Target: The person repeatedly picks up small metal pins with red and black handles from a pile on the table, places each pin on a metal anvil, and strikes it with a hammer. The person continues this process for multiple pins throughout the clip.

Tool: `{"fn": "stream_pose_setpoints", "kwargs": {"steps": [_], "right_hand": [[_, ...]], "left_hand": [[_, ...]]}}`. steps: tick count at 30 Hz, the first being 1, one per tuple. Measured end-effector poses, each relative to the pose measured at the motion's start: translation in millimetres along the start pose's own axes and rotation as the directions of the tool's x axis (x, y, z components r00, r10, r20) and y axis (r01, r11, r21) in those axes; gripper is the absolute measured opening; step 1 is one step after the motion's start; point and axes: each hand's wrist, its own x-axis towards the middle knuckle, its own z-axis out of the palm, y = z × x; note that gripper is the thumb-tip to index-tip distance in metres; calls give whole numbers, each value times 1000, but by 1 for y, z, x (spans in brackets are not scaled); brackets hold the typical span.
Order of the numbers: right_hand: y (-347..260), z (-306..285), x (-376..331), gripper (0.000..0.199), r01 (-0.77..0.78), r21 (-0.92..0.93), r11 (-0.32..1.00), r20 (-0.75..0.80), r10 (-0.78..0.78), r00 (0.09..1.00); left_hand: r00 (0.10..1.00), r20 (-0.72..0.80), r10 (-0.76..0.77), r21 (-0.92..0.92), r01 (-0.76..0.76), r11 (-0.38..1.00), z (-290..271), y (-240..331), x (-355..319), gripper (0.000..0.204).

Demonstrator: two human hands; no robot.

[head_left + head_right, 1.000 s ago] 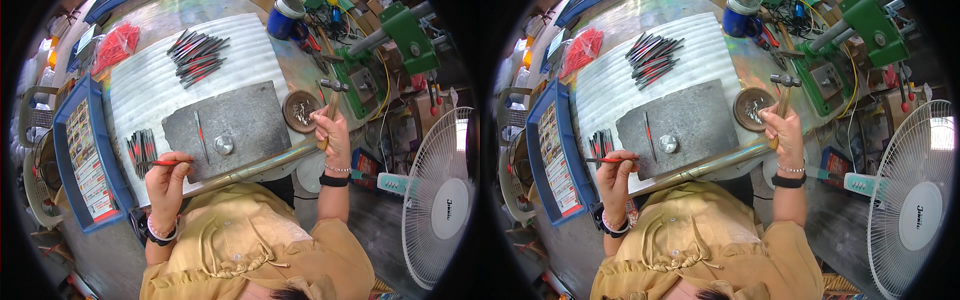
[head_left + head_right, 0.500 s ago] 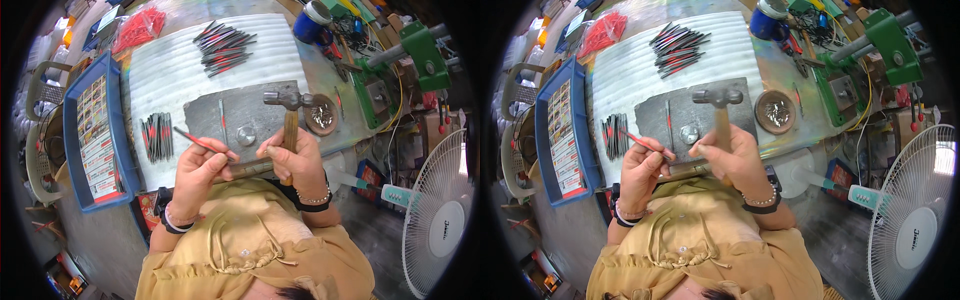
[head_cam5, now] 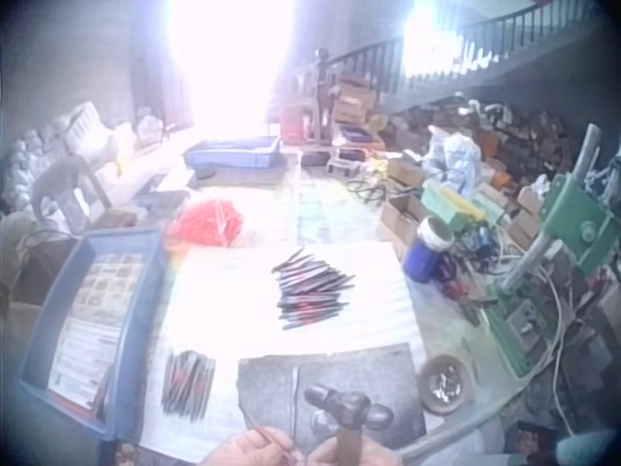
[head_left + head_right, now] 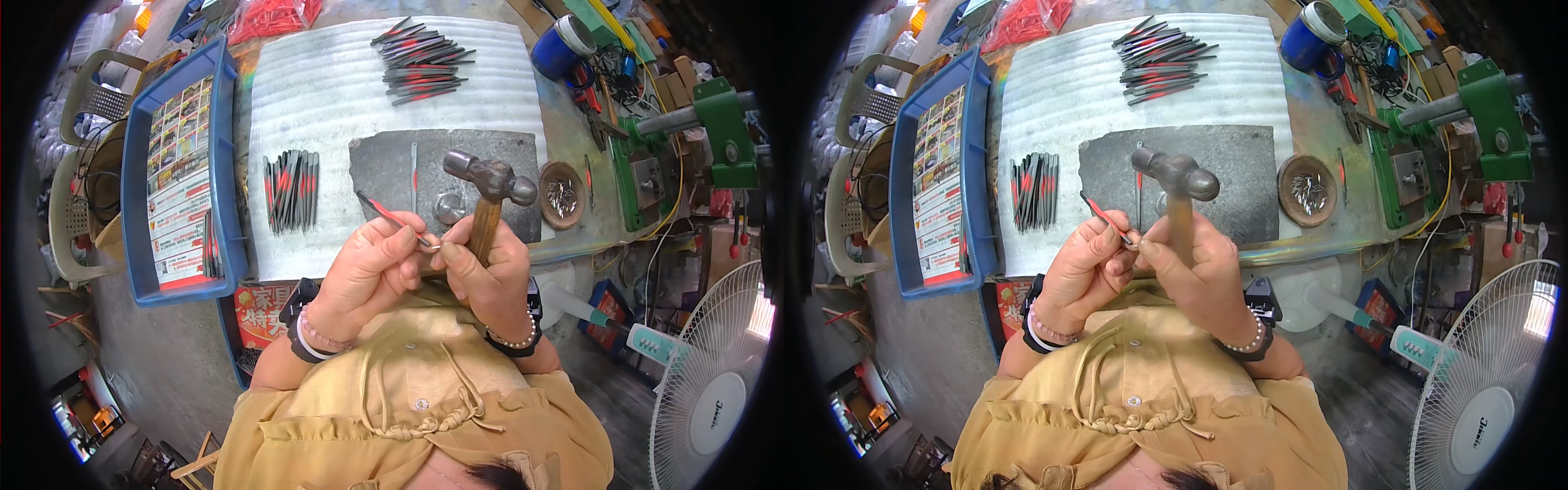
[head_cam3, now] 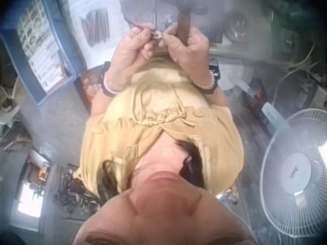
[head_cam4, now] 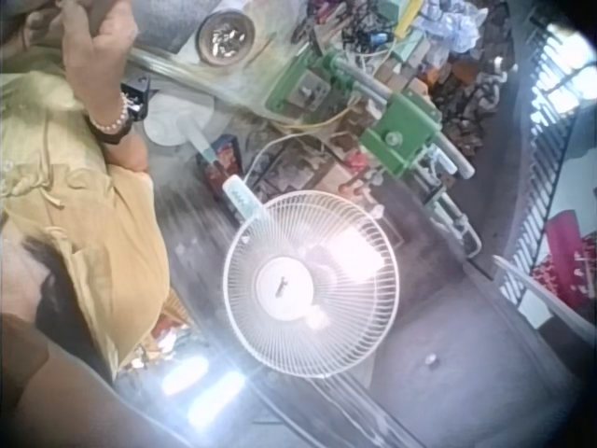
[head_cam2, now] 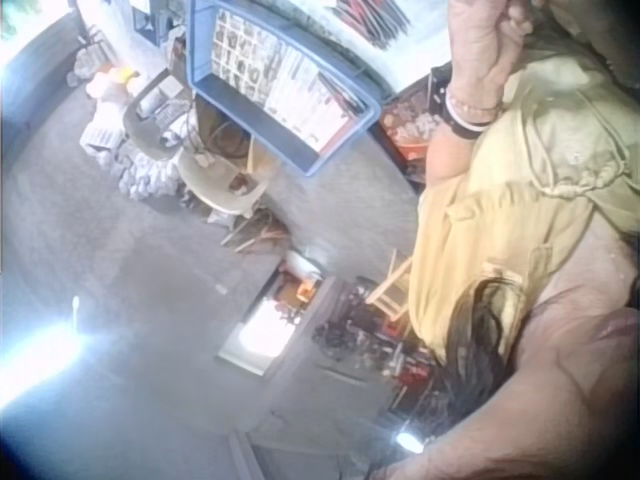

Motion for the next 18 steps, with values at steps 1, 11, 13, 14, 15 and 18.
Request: {"fn": "stream_pose_setpoints", "kwargs": {"steps": [1, 11, 13, 14, 15, 18], "right_hand": [[1, 1, 0, 12, 12, -11, 1000, 1, -12, 1000], [12, 1, 0, 15, 280, -427, 860, -36, -326, 945], [15, 2, 1, 16, 354, -542, 762, -17, -431, 902], [17, 3, 0, 17, 377, -561, 737, -13, -464, 886], [18, 3, 0, 17, 424, -566, 707, 6, -511, 860], [18, 1, 0, 22, 396, -578, 713, 51, -452, 890]], "left_hand": [[1000, -2, -1, 0, 1, 1000, 0, 0, 0, 18], [1000, -18, -21, -44, 20, 999, 2, -5, 0, 17], [1000, -14, 5, -48, -5, 999, 2, -7, 0, 17], [1000, -6, 19, -52, -20, 998, 2, -8, 0, 17], [999, -37, 25, -34, -27, 999, 2, -9, 0, 17], [997, -69, 28, -2, -28, 1000, 2, -8, 0, 17]]}}
